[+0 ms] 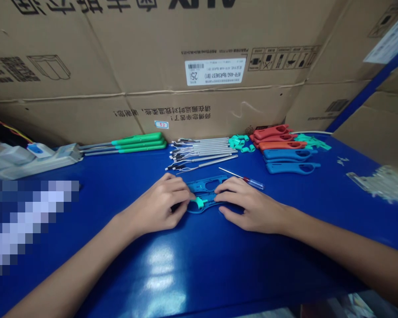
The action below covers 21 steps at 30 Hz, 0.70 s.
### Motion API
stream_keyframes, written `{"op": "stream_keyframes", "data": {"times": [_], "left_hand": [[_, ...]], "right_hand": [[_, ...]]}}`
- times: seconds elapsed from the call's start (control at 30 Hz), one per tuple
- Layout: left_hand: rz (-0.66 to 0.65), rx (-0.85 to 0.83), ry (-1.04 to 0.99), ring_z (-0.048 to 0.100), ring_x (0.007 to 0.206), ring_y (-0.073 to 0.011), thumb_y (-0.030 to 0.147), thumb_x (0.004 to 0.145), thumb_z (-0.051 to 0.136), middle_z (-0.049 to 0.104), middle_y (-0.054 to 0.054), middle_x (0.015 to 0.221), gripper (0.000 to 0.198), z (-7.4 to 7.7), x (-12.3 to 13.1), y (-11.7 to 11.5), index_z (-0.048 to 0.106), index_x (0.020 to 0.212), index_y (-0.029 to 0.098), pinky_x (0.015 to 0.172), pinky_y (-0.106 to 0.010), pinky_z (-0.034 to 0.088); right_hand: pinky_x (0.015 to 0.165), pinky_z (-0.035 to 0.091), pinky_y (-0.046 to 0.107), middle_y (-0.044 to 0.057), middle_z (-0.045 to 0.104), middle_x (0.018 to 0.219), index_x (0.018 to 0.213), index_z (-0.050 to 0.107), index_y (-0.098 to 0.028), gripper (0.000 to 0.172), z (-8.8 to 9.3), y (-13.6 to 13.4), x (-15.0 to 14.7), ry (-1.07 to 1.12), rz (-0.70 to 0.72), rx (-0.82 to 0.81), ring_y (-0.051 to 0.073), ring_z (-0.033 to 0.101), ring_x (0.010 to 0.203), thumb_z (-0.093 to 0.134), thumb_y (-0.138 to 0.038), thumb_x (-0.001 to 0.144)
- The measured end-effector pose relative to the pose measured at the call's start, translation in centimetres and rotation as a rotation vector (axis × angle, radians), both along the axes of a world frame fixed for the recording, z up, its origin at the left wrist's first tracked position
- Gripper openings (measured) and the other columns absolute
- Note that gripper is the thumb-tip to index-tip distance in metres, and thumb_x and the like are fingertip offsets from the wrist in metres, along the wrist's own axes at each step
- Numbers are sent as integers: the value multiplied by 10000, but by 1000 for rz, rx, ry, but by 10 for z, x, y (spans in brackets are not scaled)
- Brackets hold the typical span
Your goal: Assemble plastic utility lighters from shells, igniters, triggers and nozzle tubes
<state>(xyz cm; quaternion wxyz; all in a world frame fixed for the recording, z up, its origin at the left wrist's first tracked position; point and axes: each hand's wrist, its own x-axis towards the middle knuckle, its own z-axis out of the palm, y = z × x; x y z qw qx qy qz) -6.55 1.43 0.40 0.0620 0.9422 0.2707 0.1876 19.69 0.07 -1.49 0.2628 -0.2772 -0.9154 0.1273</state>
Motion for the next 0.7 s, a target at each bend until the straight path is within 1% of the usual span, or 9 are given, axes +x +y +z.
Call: {"op": "stream_keyframes", "data": {"times": [0.27, 0.37, 0.47, 0.7], "left_hand": [[2, 8, -8, 607, 779, -184, 146, 895, 517, 692, -46, 845, 212, 1, 2, -1, 721, 942, 180, 771, -362, 431], [15, -5, -25, 606, 783, -185, 219, 906, 559, 689, -44, 833, 168, 0, 3, -1, 721, 917, 175, 779, -365, 428], [47, -33, -27, 613, 798, -185, 293, 927, 583, 691, -40, 830, 184, -2, 3, -2, 720, 892, 175, 803, -370, 420], [80, -67, -34, 620, 810, -179, 329, 928, 598, 694, -25, 832, 187, -2, 5, -3, 713, 881, 190, 811, -361, 407]], "right_hand": [[937, 505, 396, 112, 658, 1095, 1021, 681, -153, 163, 0, 0, 1, -6, -1, 2, 221, 582, 1055, 566, -163, 906], [937, 503, 400, 111, 656, 1101, 1021, 681, -149, 160, -1, 1, 1, -6, 4, 0, 221, 577, 1052, 570, -163, 906], [938, 502, 405, 115, 655, 1096, 1023, 683, -144, 163, -1, 1, 0, -4, 8, 4, 222, 578, 1045, 574, -161, 904], [933, 506, 394, 125, 654, 1091, 1026, 688, -126, 169, 0, 0, 0, -1, 10, 11, 223, 580, 1042, 575, -156, 904]]}}
